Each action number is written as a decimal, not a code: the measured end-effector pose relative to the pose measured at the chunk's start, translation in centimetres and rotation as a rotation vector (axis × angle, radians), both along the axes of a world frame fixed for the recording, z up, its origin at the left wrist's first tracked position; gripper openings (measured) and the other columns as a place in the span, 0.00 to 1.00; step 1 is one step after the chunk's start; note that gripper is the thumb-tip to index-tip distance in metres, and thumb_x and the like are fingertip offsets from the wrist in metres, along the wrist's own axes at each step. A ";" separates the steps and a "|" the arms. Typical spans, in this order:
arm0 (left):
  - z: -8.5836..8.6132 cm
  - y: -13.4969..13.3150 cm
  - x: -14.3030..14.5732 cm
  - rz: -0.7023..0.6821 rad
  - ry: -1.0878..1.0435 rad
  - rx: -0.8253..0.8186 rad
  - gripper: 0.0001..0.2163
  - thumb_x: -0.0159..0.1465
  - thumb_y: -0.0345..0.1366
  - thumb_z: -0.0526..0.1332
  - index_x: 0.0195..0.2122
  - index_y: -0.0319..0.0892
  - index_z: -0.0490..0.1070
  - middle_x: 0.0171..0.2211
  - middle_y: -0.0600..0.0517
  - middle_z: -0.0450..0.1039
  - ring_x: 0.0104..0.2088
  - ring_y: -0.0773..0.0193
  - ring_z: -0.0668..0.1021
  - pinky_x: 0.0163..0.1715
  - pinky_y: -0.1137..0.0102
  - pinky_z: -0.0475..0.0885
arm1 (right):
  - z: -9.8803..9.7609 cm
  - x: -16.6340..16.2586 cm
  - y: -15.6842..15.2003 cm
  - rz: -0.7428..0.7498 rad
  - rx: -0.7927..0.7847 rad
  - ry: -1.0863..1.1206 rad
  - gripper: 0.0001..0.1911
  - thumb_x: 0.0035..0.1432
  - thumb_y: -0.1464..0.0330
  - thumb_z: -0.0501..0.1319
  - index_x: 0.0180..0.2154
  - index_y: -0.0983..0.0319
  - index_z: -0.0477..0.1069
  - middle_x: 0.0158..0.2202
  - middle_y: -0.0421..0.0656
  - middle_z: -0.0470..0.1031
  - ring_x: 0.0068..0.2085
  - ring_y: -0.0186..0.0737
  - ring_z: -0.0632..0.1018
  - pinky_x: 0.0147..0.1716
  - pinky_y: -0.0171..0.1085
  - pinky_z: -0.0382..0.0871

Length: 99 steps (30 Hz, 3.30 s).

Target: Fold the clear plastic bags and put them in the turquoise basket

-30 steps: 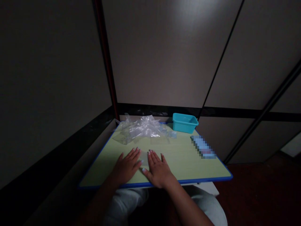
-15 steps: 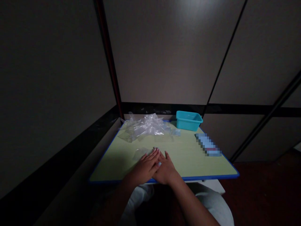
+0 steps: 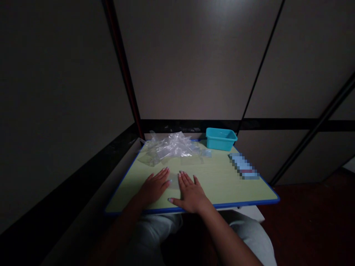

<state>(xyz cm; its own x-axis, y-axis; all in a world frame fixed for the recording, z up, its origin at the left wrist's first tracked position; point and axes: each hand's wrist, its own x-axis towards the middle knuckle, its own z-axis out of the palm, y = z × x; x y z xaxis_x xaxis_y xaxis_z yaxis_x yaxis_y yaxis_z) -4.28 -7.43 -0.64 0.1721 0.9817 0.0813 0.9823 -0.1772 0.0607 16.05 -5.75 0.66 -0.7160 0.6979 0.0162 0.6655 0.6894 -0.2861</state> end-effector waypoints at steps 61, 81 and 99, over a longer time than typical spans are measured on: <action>1.2 0.9 2.3 -0.125 -1.296 -0.163 0.30 0.54 0.57 0.58 0.50 0.41 0.70 0.52 0.44 0.70 0.55 0.48 0.67 0.56 0.57 0.56 | 7.8 3.2 5.4 0.227 -0.133 0.641 0.21 0.61 0.60 0.51 0.26 0.65 0.74 0.32 0.45 0.77 0.33 0.37 0.76 0.35 0.34 0.66; 3.0 1.1 5.2 0.220 -1.110 -0.227 0.23 0.56 0.48 0.59 0.50 0.40 0.64 0.29 0.48 0.74 0.31 0.54 0.78 0.35 0.61 0.71 | 0.1 8.2 7.4 -0.489 -0.753 0.861 0.20 0.54 0.57 0.57 0.24 0.67 0.71 0.14 0.41 0.69 0.17 0.33 0.72 0.18 0.32 0.66; 1.1 0.8 7.4 -0.467 -0.270 -0.084 0.22 0.63 0.42 0.55 0.59 0.56 0.57 0.63 0.51 0.53 0.62 0.57 0.56 0.59 0.53 0.43 | 0.0 8.0 6.7 -0.550 -0.244 0.532 0.06 0.51 0.71 0.59 0.34 0.63 0.68 0.24 0.40 0.73 0.23 0.33 0.71 0.24 0.31 0.59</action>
